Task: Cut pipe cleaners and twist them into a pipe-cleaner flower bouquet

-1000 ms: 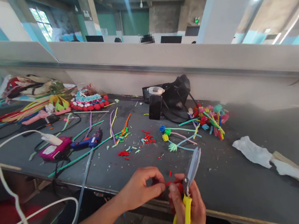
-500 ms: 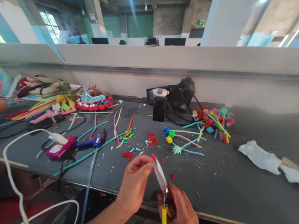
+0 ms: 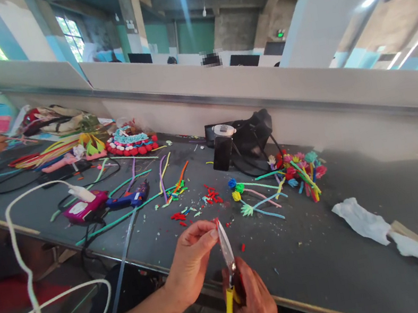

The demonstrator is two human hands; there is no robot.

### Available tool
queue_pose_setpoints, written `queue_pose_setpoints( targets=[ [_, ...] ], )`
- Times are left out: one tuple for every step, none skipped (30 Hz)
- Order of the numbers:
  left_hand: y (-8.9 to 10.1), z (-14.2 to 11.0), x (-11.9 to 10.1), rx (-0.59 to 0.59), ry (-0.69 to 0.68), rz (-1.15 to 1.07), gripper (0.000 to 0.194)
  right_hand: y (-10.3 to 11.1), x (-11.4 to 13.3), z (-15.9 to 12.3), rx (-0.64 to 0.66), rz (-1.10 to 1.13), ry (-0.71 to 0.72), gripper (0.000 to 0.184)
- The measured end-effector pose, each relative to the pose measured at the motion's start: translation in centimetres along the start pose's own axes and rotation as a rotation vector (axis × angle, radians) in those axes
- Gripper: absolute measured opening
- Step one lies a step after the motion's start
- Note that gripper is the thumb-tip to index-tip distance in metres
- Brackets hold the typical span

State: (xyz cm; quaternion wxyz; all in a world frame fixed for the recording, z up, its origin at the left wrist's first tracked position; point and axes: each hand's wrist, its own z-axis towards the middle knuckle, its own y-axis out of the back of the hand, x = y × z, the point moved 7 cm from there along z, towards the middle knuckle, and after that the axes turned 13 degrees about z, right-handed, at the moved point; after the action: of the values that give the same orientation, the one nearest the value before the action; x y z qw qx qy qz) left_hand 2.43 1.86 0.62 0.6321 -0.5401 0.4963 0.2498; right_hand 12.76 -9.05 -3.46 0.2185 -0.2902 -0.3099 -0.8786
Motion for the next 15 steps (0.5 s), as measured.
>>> queue_pose_setpoints(
  targets=[
    [-0.04, -0.02, -0.03, 0.002, 0.004, 0.001, 0.017, 0.03, 0.08, -0.02, -0.006, -0.007, 0.024, 0.029],
    [-0.11, -0.05, -0.07, 0.006, 0.007, 0.002, 0.017, 0.03, 0.16, -0.05, -0.009, -0.013, 0.046, 0.030],
    [-0.21, -0.08, -0.13, 0.013, 0.010, 0.004, 0.016, 0.04, 0.20, -0.09, -0.013, -0.019, 0.061, 0.030],
    [-0.31, -0.12, -0.19, 0.020, 0.013, 0.007, 0.016, 0.06, 0.18, -0.11, -0.017, -0.024, 0.064, 0.031],
    [-0.42, -0.17, -0.25, 0.026, 0.016, 0.011, 0.016, 0.08, 0.13, -0.12, -0.020, -0.028, 0.059, 0.032],
    [-0.51, -0.22, -0.32, 0.031, 0.017, 0.018, 0.016, 0.13, 0.08, -0.10, -0.023, -0.028, 0.050, 0.032],
    [-0.58, -0.27, -0.38, 0.034, 0.018, 0.027, 0.015, 0.13, 0.06, -0.05, -0.019, -0.024, 0.044, 0.033],
    [-0.63, -0.32, -0.42, 0.035, 0.020, 0.037, 0.016, 0.12, 0.07, 0.04, -0.010, -0.011, 0.037, 0.033],
    [-0.64, -0.35, -0.45, 0.036, 0.021, 0.047, 0.016, 0.09, 0.10, 0.15, 0.001, 0.009, 0.028, 0.032],
    [-0.62, -0.36, -0.47, 0.035, 0.023, 0.057, 0.015, 0.01, 0.13, 0.29, 0.021, 0.037, 0.013, 0.031],
    [-0.57, -0.35, -0.48, 0.033, 0.024, 0.070, 0.015, -0.04, 0.10, 0.44, 0.035, 0.069, -0.017, 0.030],
    [-0.50, -0.31, -0.44, 0.037, 0.030, 0.089, 0.014, -0.02, -0.01, 0.58, 0.041, 0.106, -0.064, 0.029],
    [-0.49, -0.24, -0.32, 0.054, 0.046, 0.121, 0.013, 0.08, -0.18, 0.70, 0.033, 0.150, -0.122, 0.029],
    [-0.54, -0.18, -0.09, 0.088, 0.072, 0.169, 0.012, 0.28, -0.38, 0.77, 0.011, 0.197, -0.183, 0.029],
    [-0.65, -0.13, 0.26, 0.140, 0.111, 0.234, 0.011, 0.51, -0.59, 0.80, -0.017, 0.247, -0.243, 0.031]
  ],
)
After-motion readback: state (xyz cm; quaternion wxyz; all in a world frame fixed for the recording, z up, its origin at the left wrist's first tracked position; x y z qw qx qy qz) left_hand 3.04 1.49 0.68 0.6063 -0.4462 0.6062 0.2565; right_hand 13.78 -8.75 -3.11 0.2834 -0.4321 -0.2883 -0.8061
